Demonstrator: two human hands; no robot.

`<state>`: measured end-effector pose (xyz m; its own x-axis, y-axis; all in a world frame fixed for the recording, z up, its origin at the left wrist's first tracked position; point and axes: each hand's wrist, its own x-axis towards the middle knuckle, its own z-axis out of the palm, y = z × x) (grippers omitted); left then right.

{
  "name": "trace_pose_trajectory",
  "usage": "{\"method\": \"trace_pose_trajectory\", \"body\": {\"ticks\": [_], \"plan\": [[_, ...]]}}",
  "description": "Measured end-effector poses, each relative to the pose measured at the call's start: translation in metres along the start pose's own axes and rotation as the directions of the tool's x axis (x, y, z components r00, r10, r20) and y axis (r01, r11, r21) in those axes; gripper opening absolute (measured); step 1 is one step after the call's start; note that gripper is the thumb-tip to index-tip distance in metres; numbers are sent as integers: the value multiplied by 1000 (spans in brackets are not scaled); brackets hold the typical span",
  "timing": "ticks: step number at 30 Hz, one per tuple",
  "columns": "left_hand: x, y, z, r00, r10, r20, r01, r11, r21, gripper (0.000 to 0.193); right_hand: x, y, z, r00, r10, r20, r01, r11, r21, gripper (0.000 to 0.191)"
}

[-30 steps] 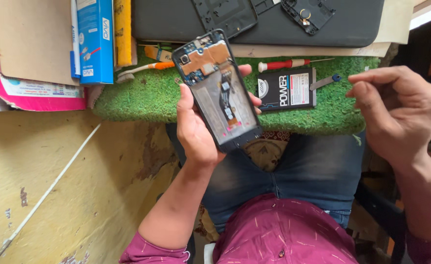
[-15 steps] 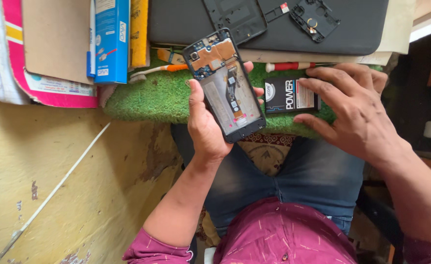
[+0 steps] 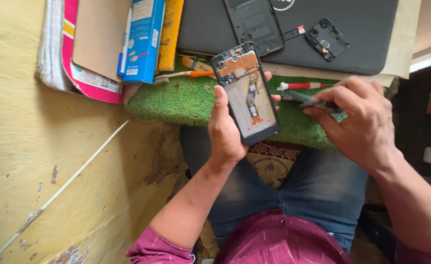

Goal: The person disassembles a smartphone, removes the battery, and reassembles the device by reconnecting internal components and securing the back cover. They use a screwdriver to remove and replace screws and handle the battery and circuit board by hand.

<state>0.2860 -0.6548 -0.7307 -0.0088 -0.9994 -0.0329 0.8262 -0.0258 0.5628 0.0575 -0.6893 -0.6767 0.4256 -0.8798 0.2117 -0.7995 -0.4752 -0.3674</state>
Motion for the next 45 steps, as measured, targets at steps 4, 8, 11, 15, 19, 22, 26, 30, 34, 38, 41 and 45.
{"method": "trace_pose_trajectory", "body": {"ticks": [4, 8, 11, 15, 19, 22, 26, 30, 34, 38, 41, 45], "plan": [[0, -2, 3, 1000, 12, 10, -12, 1000, 25, 73, -2, 4, 4, 965, -168, -200, 171, 985, -1, 25], [-6, -15, 17, 998, -19, 61, 26, 993, -118, 68, 2, -7, 7, 894, -300, -333, 325, 946, 21, 32], [-15, -24, 26, 997, -48, 58, 56, 988, -144, 64, 4, -21, 7, 926, -250, -284, 278, 959, 62, 36], [-20, -28, 28, 994, -79, 74, 92, 978, -186, 61, 3, -31, 2, 969, -131, -207, 147, 987, 60, 39], [-20, -29, 28, 989, -78, 130, 102, 976, -193, 62, 0, -24, 1, 995, 87, -50, -65, 935, 349, 32], [-19, -30, 29, 986, -118, 121, 145, 958, -247, 61, -2, -16, 3, 960, 261, 97, -235, 572, 786, 25], [-17, -29, 27, 988, -117, 103, 138, 964, -229, 61, -3, -9, -2, 950, 278, 138, -218, 282, 934, 37], [-15, -27, 24, 985, -110, 134, 131, 978, -161, 67, -3, -10, -5, 939, 277, 205, -304, 388, 870, 48], [-15, -31, 22, 983, -84, 160, 104, 988, -117, 71, -2, -13, 2, 914, 303, 269, -392, 490, 779, 42], [-14, -37, 21, 982, -73, 176, 89, 992, -85, 70, -2, -12, 9, 920, 294, 260, -377, 474, 796, 39], [-14, -38, 18, 981, -46, 190, 47, 999, 1, 68, -4, -14, 11, 929, 286, 237, -356, 502, 788, 37], [-16, -41, 15, 981, -14, 191, 6, 999, 45, 63, -6, -22, 11, 946, 277, 167, -302, 573, 761, 37]]}}
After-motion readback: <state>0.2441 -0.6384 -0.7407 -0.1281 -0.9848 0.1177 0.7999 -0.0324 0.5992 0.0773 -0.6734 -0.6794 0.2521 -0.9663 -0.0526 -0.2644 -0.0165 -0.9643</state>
